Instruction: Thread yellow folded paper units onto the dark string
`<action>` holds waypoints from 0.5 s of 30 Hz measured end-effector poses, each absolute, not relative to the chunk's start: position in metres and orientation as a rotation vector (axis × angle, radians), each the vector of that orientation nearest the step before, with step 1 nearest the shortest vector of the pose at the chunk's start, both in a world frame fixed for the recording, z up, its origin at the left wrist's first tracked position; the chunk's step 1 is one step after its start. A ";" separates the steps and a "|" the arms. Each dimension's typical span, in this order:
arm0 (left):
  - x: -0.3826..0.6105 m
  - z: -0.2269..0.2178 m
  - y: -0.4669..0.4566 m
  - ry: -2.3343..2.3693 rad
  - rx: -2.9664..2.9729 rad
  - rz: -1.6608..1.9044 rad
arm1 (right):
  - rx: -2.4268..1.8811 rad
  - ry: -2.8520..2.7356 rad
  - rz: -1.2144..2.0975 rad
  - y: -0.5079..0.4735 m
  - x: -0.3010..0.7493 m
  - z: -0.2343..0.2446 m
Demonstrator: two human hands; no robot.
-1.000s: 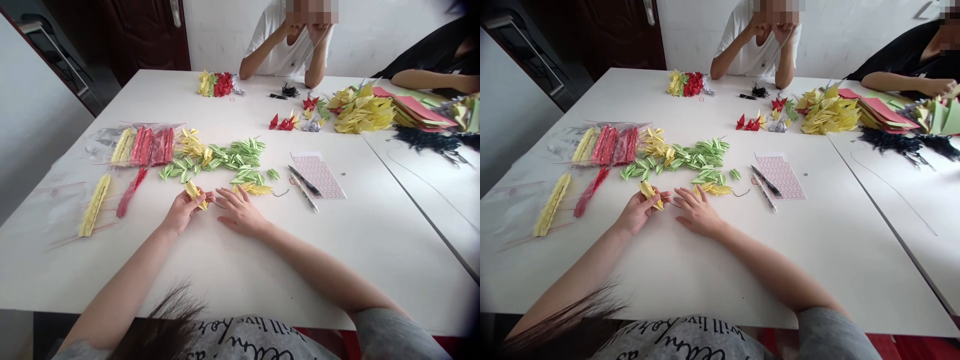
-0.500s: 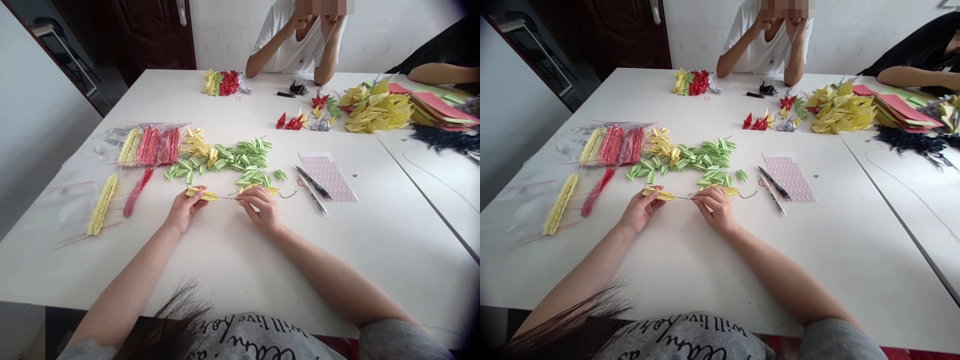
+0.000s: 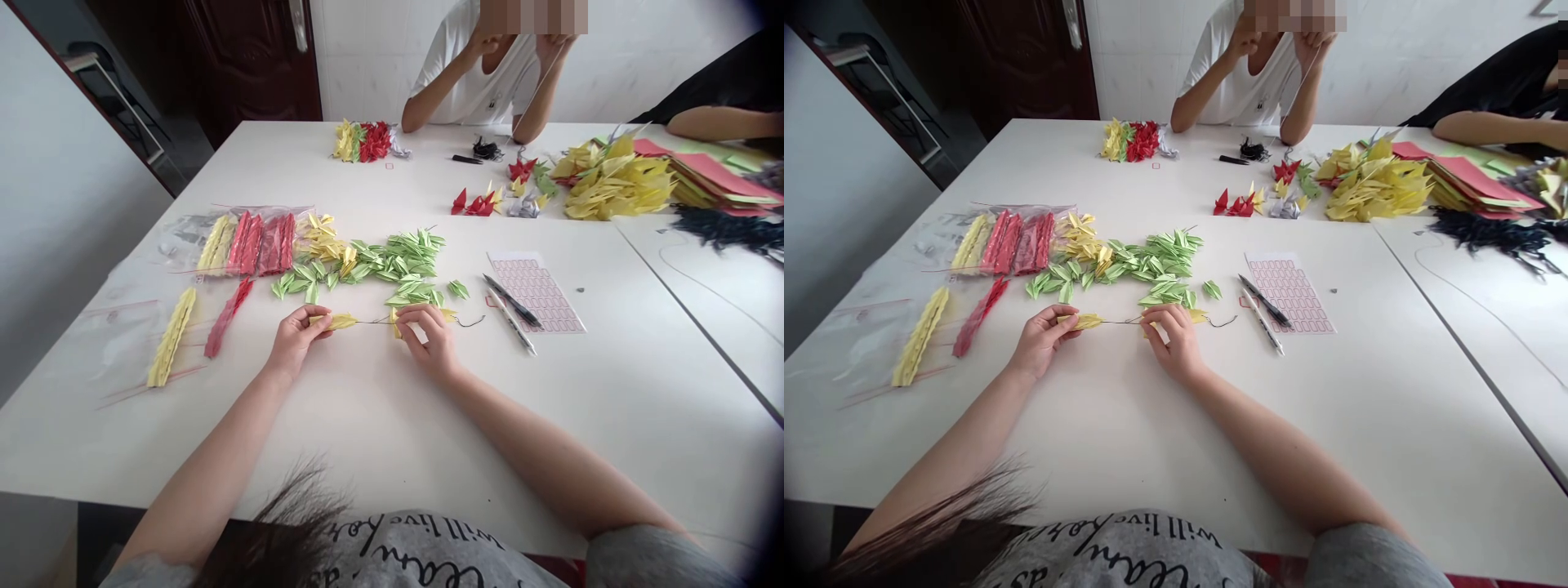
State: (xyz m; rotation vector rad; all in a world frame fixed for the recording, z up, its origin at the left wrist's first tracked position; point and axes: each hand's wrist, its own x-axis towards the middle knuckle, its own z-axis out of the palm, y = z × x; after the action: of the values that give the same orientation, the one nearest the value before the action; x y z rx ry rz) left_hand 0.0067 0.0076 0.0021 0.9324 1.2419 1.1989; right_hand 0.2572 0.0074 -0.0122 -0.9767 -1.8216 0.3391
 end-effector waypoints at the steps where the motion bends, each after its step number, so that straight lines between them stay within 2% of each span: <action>1: 0.003 0.003 0.008 1.278 1.013 1.195 | -0.977 -1.847 0.373 0.007 0.258 -0.013; 9: -0.028 0.012 0.009 1.740 2.011 1.075 | -0.896 -2.126 0.373 0.010 0.261 -0.016; 15: -0.017 0.008 0.005 1.784 2.242 1.138 | -0.952 -2.309 0.350 0.008 0.258 -0.019</action>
State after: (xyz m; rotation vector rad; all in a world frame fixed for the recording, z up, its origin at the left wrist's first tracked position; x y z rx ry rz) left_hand -0.0168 0.0049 0.0083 2.2416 1.7841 1.1383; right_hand 0.2584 0.0077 -0.0193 -0.9520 -2.3085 0.3503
